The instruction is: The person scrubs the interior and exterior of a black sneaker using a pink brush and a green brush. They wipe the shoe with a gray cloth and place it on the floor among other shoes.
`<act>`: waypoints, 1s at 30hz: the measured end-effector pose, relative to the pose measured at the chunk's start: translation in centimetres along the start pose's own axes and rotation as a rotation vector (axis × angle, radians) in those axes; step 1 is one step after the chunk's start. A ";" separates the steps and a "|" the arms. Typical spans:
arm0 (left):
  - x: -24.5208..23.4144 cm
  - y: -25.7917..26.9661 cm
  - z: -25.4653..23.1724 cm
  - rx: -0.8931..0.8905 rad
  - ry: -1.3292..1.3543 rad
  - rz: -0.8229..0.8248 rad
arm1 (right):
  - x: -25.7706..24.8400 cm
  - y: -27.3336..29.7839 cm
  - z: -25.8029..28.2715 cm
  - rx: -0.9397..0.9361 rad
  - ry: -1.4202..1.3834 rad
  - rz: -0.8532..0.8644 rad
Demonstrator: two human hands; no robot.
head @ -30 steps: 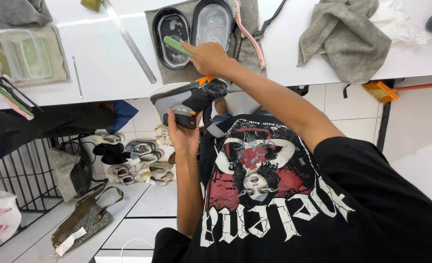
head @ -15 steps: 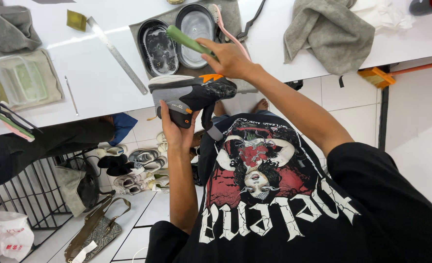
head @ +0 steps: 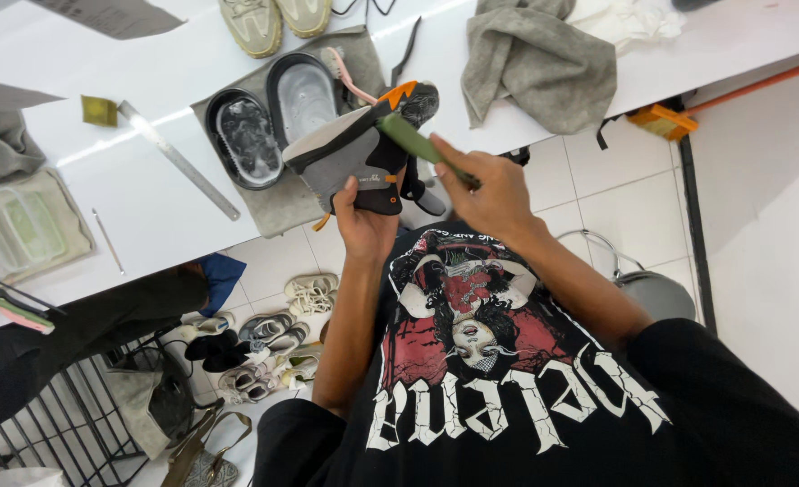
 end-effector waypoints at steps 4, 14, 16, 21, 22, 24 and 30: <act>-1.9 -0.6 3.2 -0.015 -0.159 0.167 | -2.5 -0.5 -0.6 -0.020 0.046 0.040; -2.9 -1.7 7.4 -0.019 -0.021 0.214 | -5.2 1.7 1.6 -0.042 -0.071 0.133; 3.9 0.5 5.8 -0.017 -0.003 0.237 | -5.4 1.3 -2.8 -0.094 -0.026 -0.039; 4.2 1.1 6.6 0.013 0.051 0.218 | -6.0 2.7 -2.2 -0.124 -0.111 -0.118; 6.0 1.7 6.0 0.025 0.056 0.223 | -6.0 2.6 -3.9 -0.137 -0.125 -0.152; 7.4 2.3 5.5 0.040 0.062 0.223 | -6.2 2.4 -5.1 -0.149 -0.141 -0.180; 7.7 2.6 6.1 0.033 0.081 0.208 | -6.7 2.7 -4.9 -0.094 -0.218 -0.161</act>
Point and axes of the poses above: each hand's wrist, its own y-axis away from the middle knuckle, its own x-axis out of the palm, z = x × y, the point moved 6 cm from there along -y, towards the middle knuckle, and after that the axes turned 8 degrees about -z, right-handed, at the moved point
